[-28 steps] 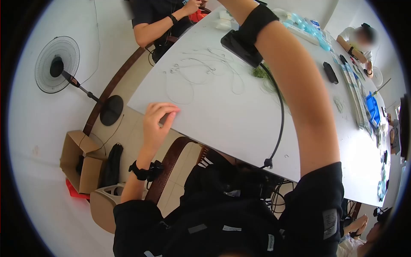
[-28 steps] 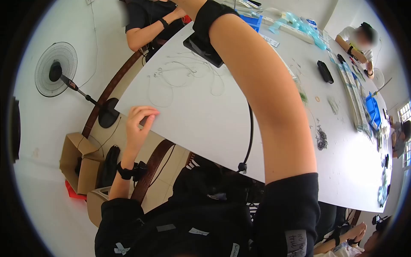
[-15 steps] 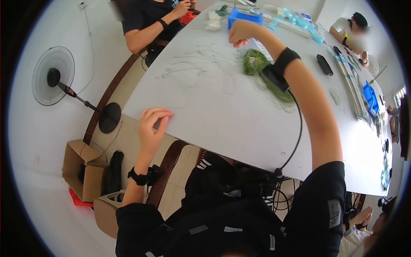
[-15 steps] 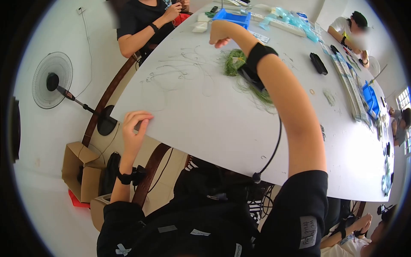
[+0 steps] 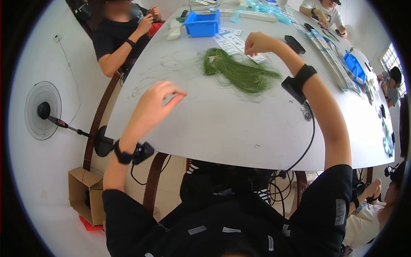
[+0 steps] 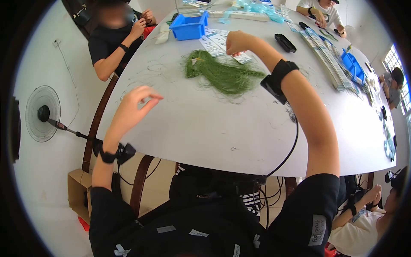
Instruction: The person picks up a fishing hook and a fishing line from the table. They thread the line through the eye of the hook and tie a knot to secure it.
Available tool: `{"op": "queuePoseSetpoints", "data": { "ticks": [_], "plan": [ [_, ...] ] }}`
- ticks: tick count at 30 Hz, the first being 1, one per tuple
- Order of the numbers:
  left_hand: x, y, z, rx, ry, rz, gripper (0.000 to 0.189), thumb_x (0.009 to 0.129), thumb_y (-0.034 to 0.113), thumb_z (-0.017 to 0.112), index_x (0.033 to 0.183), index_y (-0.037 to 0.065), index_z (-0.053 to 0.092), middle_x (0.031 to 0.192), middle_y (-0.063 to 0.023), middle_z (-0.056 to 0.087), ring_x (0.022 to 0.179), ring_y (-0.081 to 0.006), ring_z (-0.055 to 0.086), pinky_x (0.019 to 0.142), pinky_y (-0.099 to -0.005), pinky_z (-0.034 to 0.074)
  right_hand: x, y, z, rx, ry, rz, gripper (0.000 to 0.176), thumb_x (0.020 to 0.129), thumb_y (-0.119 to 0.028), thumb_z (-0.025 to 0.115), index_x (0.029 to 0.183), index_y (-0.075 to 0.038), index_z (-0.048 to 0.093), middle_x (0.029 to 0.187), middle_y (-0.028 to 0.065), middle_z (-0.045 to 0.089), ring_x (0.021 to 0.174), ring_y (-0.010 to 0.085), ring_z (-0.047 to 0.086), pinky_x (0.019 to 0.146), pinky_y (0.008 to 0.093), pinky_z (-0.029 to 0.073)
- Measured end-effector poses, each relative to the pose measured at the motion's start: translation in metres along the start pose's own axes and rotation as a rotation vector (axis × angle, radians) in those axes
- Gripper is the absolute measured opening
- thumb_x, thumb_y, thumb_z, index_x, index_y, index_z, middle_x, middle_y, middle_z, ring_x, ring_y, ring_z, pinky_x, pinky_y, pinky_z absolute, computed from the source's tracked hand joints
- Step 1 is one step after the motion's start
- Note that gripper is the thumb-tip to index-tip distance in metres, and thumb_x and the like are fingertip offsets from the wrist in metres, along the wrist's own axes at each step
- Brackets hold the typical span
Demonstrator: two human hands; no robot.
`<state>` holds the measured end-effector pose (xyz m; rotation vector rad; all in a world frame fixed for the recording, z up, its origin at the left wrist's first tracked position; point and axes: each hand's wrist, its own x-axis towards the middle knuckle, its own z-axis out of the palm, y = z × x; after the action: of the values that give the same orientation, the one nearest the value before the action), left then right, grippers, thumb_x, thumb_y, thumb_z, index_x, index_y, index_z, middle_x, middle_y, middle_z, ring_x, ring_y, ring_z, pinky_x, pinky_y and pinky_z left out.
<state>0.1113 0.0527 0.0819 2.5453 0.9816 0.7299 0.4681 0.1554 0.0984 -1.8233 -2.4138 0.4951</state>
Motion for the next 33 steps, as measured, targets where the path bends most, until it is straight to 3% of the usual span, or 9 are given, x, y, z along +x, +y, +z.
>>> {"op": "queuePoseSetpoints", "data": {
  "ticks": [4, 7, 10, 15, 17, 23, 25, 27, 33],
  "plan": [
    [0.072, -0.001, 0.024, 0.054, -0.114, 0.076, 0.019, 0.08, 0.02, 0.057, 0.089, 0.005, 0.064, 0.087, -0.0081, 0.062, 0.084, -0.0255, 0.056, 0.075, -0.0354, 0.045, 0.003, -0.003, 0.018, -0.017, 0.242, -0.16, 0.019, 0.072, -0.021, 0.064, 0.082, -0.006, 0.067, 0.072, 0.0078, 0.065, 0.066, 0.0186, 0.063, 0.062, 0.0313, 0.049],
    [0.115, -0.025, 0.054, 0.227, 0.059, 0.326, 0.026, 0.079, 0.025, 0.058, 0.095, 0.005, 0.064, 0.093, -0.0117, 0.062, 0.088, -0.0277, 0.058, 0.079, -0.0361, 0.046, 0.016, -0.012, 0.032, -0.033, 0.384, -0.138, 0.018, 0.069, -0.024, 0.067, 0.082, -0.011, 0.068, 0.085, 0.0086, 0.065, 0.079, 0.0246, 0.062, 0.072, 0.0373, 0.049],
    [0.139, -0.033, 0.067, 0.179, -0.305, 0.061, 0.031, 0.08, 0.022, 0.059, 0.104, 0.003, 0.061, 0.107, -0.013, 0.06, 0.099, -0.0301, 0.056, 0.086, -0.0367, 0.043, 0.026, -0.024, 0.043, -0.048, 0.374, -0.097, 0.016, 0.074, -0.021, 0.062, 0.083, -0.009, 0.067, 0.076, 0.0081, 0.066, 0.075, 0.0231, 0.062, 0.068, 0.034, 0.048],
    [0.145, -0.045, 0.068, 0.147, -0.404, 0.051, 0.037, 0.078, 0.024, 0.06, 0.109, 0.003, 0.059, 0.11, -0.0156, 0.059, 0.1, -0.0308, 0.056, 0.087, -0.035, 0.043, 0.031, 0.004, -0.019, 0.17, 1.088, -0.046, 0.016, 0.08, -0.021, 0.056, 0.086, -0.011, 0.067, 0.083, 0.0029, 0.067, 0.073, 0.0202, 0.062, 0.068, 0.0328, 0.048],
    [0.144, -0.048, 0.069, 0.129, -0.395, 0.061, 0.038, 0.078, 0.024, 0.06, 0.109, 0.002, 0.059, 0.109, -0.0157, 0.06, 0.099, -0.0307, 0.056, 0.087, -0.0345, 0.043, 0.01, 0.017, -0.069, 0.352, 1.486, -0.082, 0.015, 0.072, -0.015, 0.061, 0.073, -0.001, 0.066, 0.069, 0.0159, 0.064, 0.062, 0.0266, 0.062, 0.059, 0.0351, 0.047],
    [0.14, -0.042, 0.077, 0.181, -0.339, 0.052, 0.038, 0.078, 0.022, 0.061, 0.109, 0.001, 0.059, 0.109, -0.0162, 0.059, 0.098, -0.0304, 0.057, 0.087, -0.0342, 0.043, -0.033, 0.002, -0.053, 0.191, 0.739, -0.317, 0.016, 0.079, -0.012, 0.054, 0.077, 0.0, 0.065, 0.071, 0.0154, 0.064, 0.066, 0.0258, 0.062, 0.06, 0.034, 0.046],
    [0.139, -0.04, 0.077, 0.207, -0.349, 0.052, 0.039, 0.077, 0.022, 0.062, 0.109, 0.001, 0.058, 0.111, -0.0167, 0.058, 0.099, -0.0303, 0.056, 0.087, -0.034, 0.043, -0.04, -0.018, -0.031, -0.039, 0.554, -0.267, 0.016, 0.08, -0.02, 0.057, 0.089, -0.011, 0.067, 0.089, 0.0036, 0.067, 0.076, 0.0188, 0.062, 0.069, 0.0333, 0.048],
    [0.136, -0.044, 0.08, 0.206, -0.312, 0.084, 0.04, 0.076, 0.02, 0.062, 0.111, 0.0, 0.057, 0.113, -0.0169, 0.057, 0.101, -0.0306, 0.055, 0.089, -0.0342, 0.042, -0.023, -0.014, -0.003, 0.003, 0.349, -0.322, 0.017, 0.079, -0.02, 0.06, 0.092, -0.012, 0.066, 0.094, 0.0054, 0.065, 0.084, 0.021, 0.061, 0.072, 0.0351, 0.048],
    [0.13, -0.052, 0.081, 0.194, -0.265, 0.196, 0.042, 0.075, 0.019, 0.064, 0.11, 0.0, 0.056, 0.11, -0.0182, 0.057, 0.101, -0.0319, 0.054, 0.088, -0.0368, 0.043, 0.011, -0.012, 0.046, -0.163, 0.336, -0.069, 0.021, 0.075, -0.017, 0.064, 0.094, -0.01, 0.063, 0.095, 0.0069, 0.063, 0.093, 0.0234, 0.057, 0.076, 0.0365, 0.046]
  ]
}}
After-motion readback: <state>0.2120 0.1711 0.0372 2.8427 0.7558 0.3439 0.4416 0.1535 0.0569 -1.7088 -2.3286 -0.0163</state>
